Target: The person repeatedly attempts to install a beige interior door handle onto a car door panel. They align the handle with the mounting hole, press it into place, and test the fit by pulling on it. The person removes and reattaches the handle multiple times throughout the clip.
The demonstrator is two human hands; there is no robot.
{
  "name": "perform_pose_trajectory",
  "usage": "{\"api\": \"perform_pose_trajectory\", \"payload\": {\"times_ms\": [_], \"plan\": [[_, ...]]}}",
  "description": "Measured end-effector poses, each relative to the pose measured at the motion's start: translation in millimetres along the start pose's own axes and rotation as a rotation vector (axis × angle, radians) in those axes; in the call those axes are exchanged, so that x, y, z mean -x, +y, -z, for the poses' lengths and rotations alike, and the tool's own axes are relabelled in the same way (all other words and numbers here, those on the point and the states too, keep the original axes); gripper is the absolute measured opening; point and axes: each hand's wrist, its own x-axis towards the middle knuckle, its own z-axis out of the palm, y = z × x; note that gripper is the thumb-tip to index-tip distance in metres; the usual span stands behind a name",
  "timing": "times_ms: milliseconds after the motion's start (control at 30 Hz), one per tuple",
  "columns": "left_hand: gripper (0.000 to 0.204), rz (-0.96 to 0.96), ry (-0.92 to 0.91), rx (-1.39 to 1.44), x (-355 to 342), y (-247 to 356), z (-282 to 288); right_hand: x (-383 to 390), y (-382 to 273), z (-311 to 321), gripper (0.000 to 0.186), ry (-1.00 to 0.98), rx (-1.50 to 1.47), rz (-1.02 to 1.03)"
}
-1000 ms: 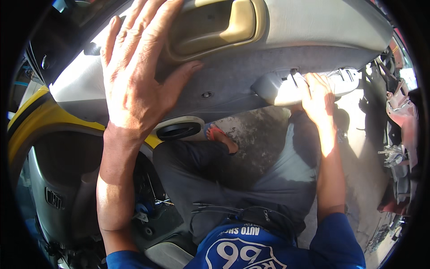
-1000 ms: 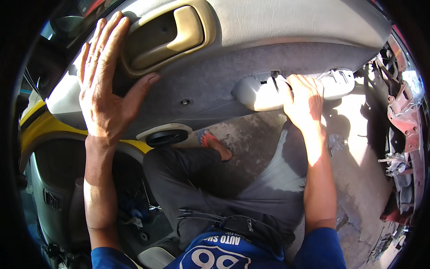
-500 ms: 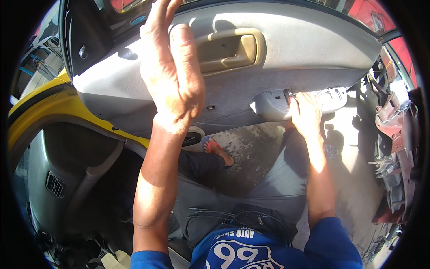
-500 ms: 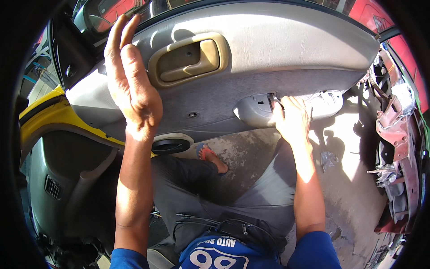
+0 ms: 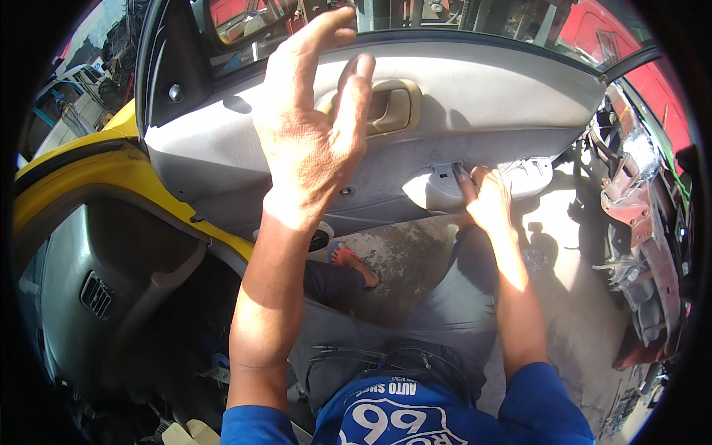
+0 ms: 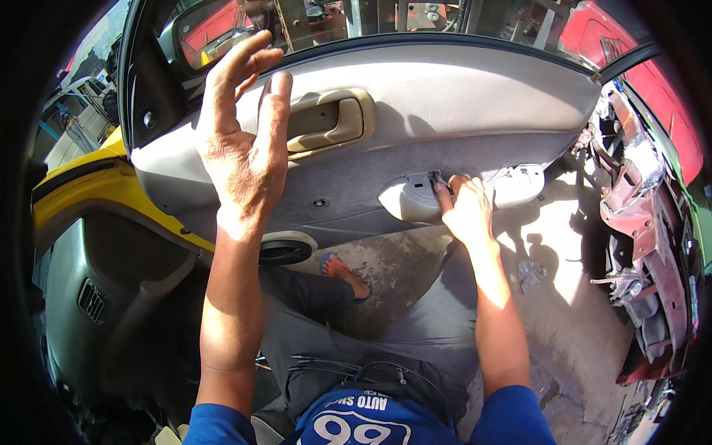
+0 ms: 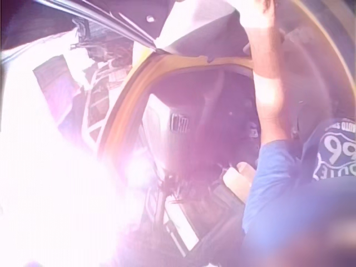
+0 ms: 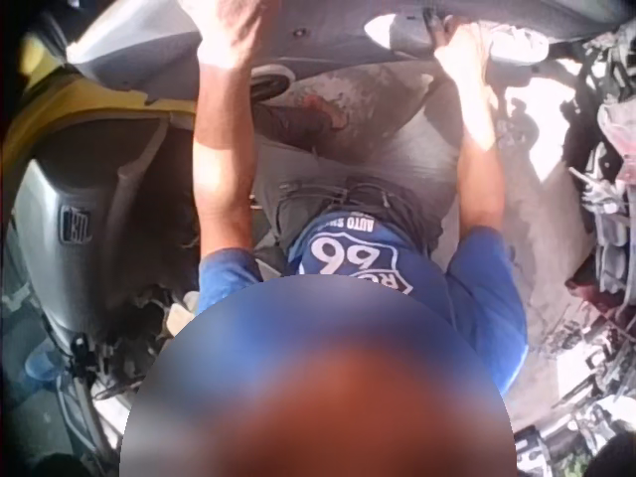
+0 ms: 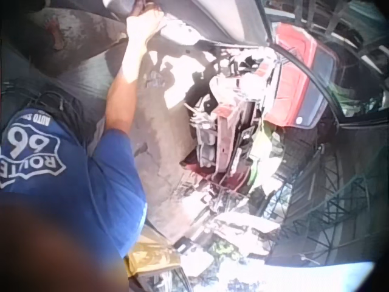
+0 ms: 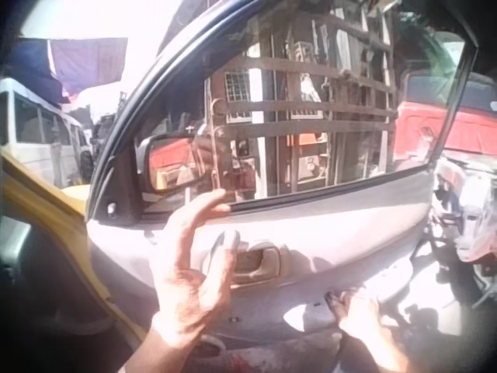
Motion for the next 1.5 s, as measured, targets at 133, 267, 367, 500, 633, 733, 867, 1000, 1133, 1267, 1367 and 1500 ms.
{"api": "perform_pose_trajectory", "payload": {"times_ms": [133, 267, 367, 500, 633, 733, 867, 1000, 1133, 1267, 1367, 1500], "plan": [[0.109, 0.025, -0.451, -0.557, 36, 11, 29, -1, -1, 4, 0.026, -0.041, 0.016, 0.006], [0.104, -0.154, -0.382, -0.502, 36, -18, 28, 1, 1, 6, 0.032, -0.127, 0.029, -0.024], [0.098, -0.21, -0.367, -0.438, 36, -29, 32, 1, 3, 7, 0.034, -0.121, 0.034, -0.02], [0.095, -0.202, -0.358, -0.391, 38, -27, 36, 0, 3, 9, 0.034, -0.141, 0.029, -0.022], [0.092, -0.163, -0.249, -0.367, 41, -23, 29, 0, 0, 9, 0.035, -0.132, 0.056, -0.024], [0.092, -0.166, -0.225, -0.389, 42, -22, 27, 2, -1, 9, 0.035, -0.125, 0.044, -0.001], [0.096, -0.128, -0.269, -0.445, 44, -21, 32, 6, 2, 7, 0.031, -0.07, 0.023, 0.037], [0.098, -0.209, -0.291, -0.505, 44, -19, 35, 4, 5, 6, 0.034, -0.066, 0.038, 0.041], [0.094, -0.195, -0.324, -0.544, 42, -12, 32, 5, 6, 4, 0.033, -0.112, 0.075, 0.026], [0.096, -0.203, -0.36, -0.584, 34, 2, 13, 7, 2, 3, 0.024, 0.023, 0.001, 0.074], [0.102, -0.194, -0.496, -0.472, 29, 6, -15, 9, 0, 6, 0.024, -0.04, 0.032, 0.035], [0.084, -0.284, -0.383, -0.504, 29, -3, -25, 15, -1, 11, 0.024, -0.03, 0.015, 0.042]]}}
